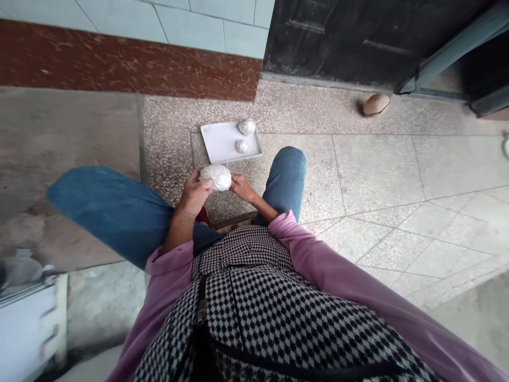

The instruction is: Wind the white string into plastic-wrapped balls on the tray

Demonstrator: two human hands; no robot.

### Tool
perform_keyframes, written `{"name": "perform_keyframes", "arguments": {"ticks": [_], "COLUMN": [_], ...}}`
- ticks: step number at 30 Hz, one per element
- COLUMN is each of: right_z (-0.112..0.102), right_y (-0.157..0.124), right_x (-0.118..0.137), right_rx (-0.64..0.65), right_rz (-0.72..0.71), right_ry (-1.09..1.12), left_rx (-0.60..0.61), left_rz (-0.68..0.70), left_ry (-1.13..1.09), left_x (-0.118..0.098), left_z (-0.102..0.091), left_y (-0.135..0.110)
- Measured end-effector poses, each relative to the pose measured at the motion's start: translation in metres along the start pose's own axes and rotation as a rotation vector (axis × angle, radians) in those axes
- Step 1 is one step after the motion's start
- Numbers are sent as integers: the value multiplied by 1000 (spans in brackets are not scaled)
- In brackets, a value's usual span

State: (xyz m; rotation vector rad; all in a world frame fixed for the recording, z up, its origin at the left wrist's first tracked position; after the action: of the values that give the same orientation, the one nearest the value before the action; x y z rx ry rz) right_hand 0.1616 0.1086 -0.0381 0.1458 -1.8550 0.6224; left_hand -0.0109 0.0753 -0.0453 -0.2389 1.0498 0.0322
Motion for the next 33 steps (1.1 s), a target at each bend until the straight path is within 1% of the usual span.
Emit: {"name": "perform_keyframes", "arguments": {"ticks": [2,4,7,10,13,15,18,21,23,24,26,29,31,33], "right_z": [13,21,29,36,32,18,-21,-61,-75,-76,-69,-48,-36,-28], "right_y": [-8,-18,-36,-58,-75,-78,-63,-36,-20,-14,-5,1,4,9], "right_x": [-3,0,12,24,40,53,69,73,68,64,53,36,29,23], "right_rx": [65,113,168,218,240,222,121,-3,-46,-51,-46,-63,-100,-135], "right_rz": [64,95,82,67,-2,-76,-143,-158,-153,-141,-98,-30,0,18], "right_ry": [-10,-17,-28,-31,-2,25,17,-37,-79,-96,-102,-30,31,59], "left_rx": [-54,-142,-254,-301,-317,-302,-227,-97,-10,19,39,12,6,-6], "left_rz": [46,97,171,240,289,297,210,100,50,27,-7,-35,-52,-57], "left_ry": [-6,20,154,326,454,495,477,409,362,331,247,119,81,68], "left_x": [3,4,6,6,3,-1,-6,-10,-11,-10,-7,-2,2,5], "left_z": [-8,-17,-31,-40,-43,-40,-29,-13,-3,1,7,9,8,6], "left_y": [4,7,11,16,19,18,14,7,2,0,-3,-7,-8,-9]}}
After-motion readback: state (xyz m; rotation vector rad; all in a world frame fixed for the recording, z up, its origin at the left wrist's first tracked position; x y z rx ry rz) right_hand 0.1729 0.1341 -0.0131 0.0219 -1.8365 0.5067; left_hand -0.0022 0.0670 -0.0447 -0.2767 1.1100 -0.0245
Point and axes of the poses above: each hand's wrist, its own y-axis towards the middle knuckle, its own z-axis out of the palm, x = y × z, the point moved 6 cm from there along y, towards the middle knuckle, and after that the axes turned 9 degrees about z, right-handed, at the moved point
